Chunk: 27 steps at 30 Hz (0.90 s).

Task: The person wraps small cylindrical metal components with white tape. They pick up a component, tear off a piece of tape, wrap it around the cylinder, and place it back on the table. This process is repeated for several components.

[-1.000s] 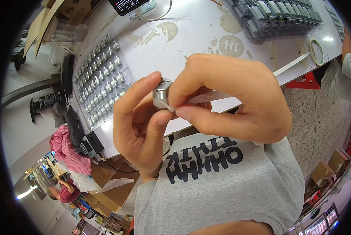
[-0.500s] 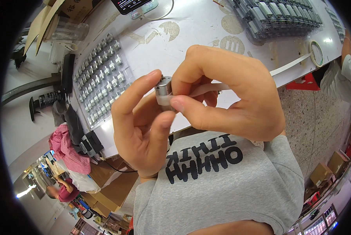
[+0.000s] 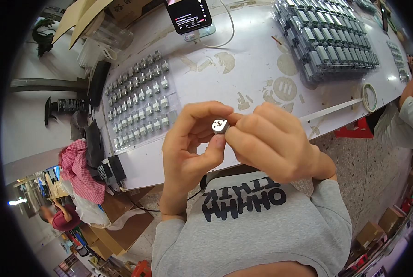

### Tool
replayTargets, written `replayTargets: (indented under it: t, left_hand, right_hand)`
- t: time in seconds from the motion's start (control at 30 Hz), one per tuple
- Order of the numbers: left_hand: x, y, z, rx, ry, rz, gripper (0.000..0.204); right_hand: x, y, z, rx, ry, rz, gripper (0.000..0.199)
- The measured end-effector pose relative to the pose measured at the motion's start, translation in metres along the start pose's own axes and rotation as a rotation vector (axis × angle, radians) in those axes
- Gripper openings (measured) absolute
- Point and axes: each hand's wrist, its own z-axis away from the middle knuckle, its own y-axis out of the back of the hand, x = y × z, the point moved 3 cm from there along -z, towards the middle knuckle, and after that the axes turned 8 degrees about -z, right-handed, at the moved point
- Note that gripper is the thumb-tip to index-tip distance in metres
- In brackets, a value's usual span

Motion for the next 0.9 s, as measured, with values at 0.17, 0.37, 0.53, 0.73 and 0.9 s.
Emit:
replayTargets:
  t: [0.17,0.37,0.53,0.73,0.9]
  left_hand:
    - [-0.009,0.004,0.003,-0.049,0.082,0.050,0.027]
    - [-0.030,0.004,0.004,-0.091,0.271,0.107,0.026]
    - [-0.053,0.013,0.001,0.028,0.265,0.206,0.029]
    - [-0.073,0.065,0.026,0.205,0.316,-0.284,0.034]
    - [-0.071,0.101,0.054,0.323,0.316,-0.451,0.039]
  right_hand:
    - [-0.003,-0.010,0.009,-0.063,0.141,0.111,0.024]
    - [-0.001,-0.021,0.018,-0.095,0.299,0.047,0.021]
    - [-0.003,-0.027,0.021,-0.077,0.220,-0.242,0.019]
    - [0.005,-0.001,0.031,0.163,-0.199,-0.419,0.023]
    - [0.013,-0.012,0.040,0.192,-0.283,-0.456,0.018]
